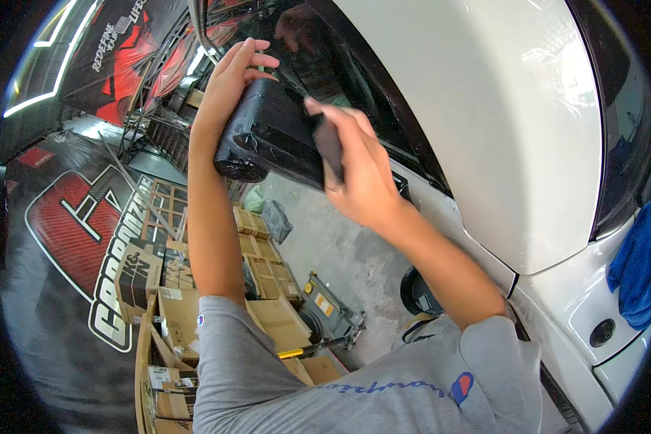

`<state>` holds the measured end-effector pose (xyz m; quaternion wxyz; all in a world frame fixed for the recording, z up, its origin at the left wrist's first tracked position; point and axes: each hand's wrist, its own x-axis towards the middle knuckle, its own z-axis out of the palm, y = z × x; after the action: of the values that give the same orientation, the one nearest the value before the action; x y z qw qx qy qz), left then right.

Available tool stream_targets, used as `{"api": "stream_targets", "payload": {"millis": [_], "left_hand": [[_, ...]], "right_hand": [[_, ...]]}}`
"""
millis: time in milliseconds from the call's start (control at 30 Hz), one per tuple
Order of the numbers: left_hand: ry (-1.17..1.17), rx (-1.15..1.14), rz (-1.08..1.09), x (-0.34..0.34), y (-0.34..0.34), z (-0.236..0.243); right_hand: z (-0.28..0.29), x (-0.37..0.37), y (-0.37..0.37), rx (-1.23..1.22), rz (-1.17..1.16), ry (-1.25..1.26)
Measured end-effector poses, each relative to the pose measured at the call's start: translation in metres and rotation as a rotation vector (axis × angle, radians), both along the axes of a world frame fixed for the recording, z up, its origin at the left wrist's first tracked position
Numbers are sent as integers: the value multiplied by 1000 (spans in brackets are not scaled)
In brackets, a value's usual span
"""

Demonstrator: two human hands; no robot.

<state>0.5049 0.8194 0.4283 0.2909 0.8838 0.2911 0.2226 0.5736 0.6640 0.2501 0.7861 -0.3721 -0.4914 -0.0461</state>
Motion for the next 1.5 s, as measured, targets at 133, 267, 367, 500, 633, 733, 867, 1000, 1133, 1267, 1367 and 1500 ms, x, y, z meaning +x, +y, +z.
{"api": "stream_targets", "payload": {"millis": [133, 267, 367, 500, 633, 733, 867, 1000, 1133, 1267, 1367, 1500], "left_hand": [[-28, 15, 3, -6, -4, 3], [-16, 33, -1, -2, 0, 3], [11, 25, -10, -2, 2, 1], [-81, 57, -28, -5, -1, 0], [-49, 30, -43, -1, 3, -1], [-66, 34, -28, -6, 4, 1], [-83, 27, -51, 1, 1, 2], [-113, -23, -63, -10, 6, 4], [-112, -76, -60, -3, 0, 5], [-95, -127, -104, -8, 7, 9], [-135, -180, -123, -1, 4, 6], [-130, -163, -141, -14, 21, 8]], "right_hand": [[22, 0, -7, -15, 27, -6], [-3, -2, 2, 24, -36, -24], [19, 3, -1, 76, -53, -15], [-6, 0, -12, -64, 12, -35], [-19, -2, -7, -56, -89, -18], [10, 0, -7, 41, 9, -66], [-72, -14, -24, -212, -122, 31], [-31, -20, -30, -228, -9, 130], [-54, -19, -39, -325, -80, 143], [-45, -16, -45, -461, -56, 201], [-64, -13, -48, -504, -117, 199], [-50, -18, -71, -611, -35, 292]]}}
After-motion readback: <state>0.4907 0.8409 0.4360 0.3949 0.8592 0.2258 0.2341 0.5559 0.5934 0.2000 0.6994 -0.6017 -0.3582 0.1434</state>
